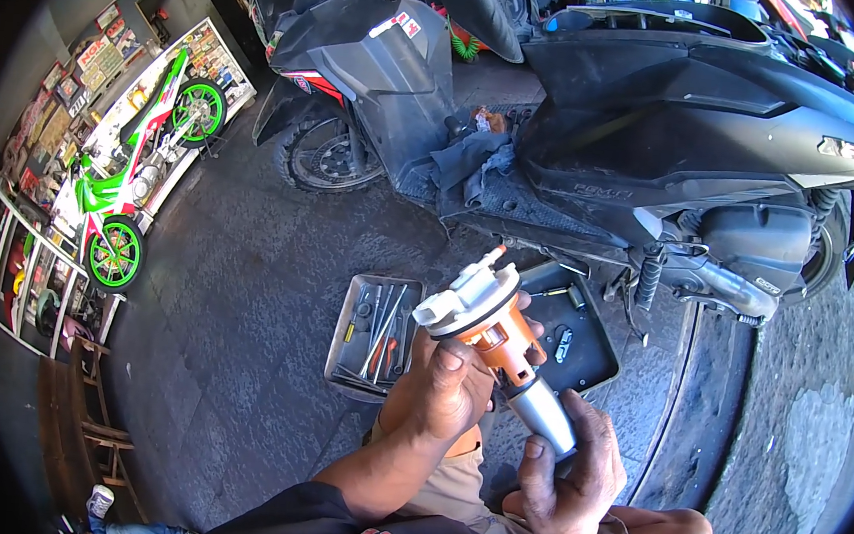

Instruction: Repairing or replacing components of a motorcycle fuel pump assembly.

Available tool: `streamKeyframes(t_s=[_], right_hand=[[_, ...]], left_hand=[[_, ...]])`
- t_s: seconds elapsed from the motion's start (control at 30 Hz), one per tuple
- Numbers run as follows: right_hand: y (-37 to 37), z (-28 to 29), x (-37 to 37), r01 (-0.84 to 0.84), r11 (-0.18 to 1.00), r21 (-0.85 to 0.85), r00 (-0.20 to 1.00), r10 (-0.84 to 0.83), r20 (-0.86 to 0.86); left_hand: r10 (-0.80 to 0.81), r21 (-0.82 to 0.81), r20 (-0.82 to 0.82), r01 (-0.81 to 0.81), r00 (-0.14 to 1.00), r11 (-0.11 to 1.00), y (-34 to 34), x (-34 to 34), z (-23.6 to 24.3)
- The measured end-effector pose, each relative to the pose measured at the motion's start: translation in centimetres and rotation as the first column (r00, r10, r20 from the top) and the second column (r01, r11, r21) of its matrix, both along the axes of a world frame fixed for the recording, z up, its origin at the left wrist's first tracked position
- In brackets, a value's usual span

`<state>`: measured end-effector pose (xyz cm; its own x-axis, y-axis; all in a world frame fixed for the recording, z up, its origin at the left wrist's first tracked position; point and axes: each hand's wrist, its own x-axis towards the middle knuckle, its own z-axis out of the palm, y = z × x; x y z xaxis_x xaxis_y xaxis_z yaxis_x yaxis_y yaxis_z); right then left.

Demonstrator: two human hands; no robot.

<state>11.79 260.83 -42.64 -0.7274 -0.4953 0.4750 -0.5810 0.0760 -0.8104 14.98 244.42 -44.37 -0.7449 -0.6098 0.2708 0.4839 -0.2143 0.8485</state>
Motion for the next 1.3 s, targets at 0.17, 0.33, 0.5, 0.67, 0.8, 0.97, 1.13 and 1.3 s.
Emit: streamKeyframes(t_s=[0.17,0.33,0.5,0.67,0.8,0.97,1.13,1.3], right_hand=[[0.1,-0.6,-0.4,0.017,0.997,-0.08,0.988,-0.004,0.154],[0.4,-1.3,-0.1,0.02,0.988,-0.156,0.925,0.041,0.377],[0.7,-0.8,0.1,-0.016,0.981,-0.193,0.91,0.095,0.404],[0.3,-0.4,0.7,0.03,0.971,-0.237,0.901,0.077,0.426],[0.2,-0.1,0.8,0.048,0.96,-0.274,0.89,0.083,0.448],[0.6,-0.4,0.7,0.042,0.95,-0.31,0.868,0.119,0.481],[0.4,-1.8,0.3,0.018,0.893,-0.449,0.773,0.273,0.572],[-0.3,-3.9,-0.3,0.011,0.76,-0.65,0.531,0.546,0.648]], left_hand=[[0.044,0.081,-0.023,-0.042,0.999,0.996,-0.6,-0.2,0.6],[-0.002,0.08,-0.056,0.006,0.998,0.997,-0.9,0.3,-0.3],[-0.008,0.035,0.085,0.005,0.996,0.999,-1.0,0.8,-0.3],[0.086,-0.062,0.217,-0.075,0.972,0.995,-0.6,1.1,0.4],[0.139,-0.158,0.161,-0.113,0.977,0.981,-0.9,1.0,-0.7],[0.114,-0.097,0.111,-0.103,0.987,0.99,-0.5,1.1,0.0],[0.157,-0.108,-0.06,-0.162,0.986,0.981,-0.3,1.5,1.1],[0.103,-0.14,-0.023,-0.106,0.994,0.985,0.1,1.9,1.9]])
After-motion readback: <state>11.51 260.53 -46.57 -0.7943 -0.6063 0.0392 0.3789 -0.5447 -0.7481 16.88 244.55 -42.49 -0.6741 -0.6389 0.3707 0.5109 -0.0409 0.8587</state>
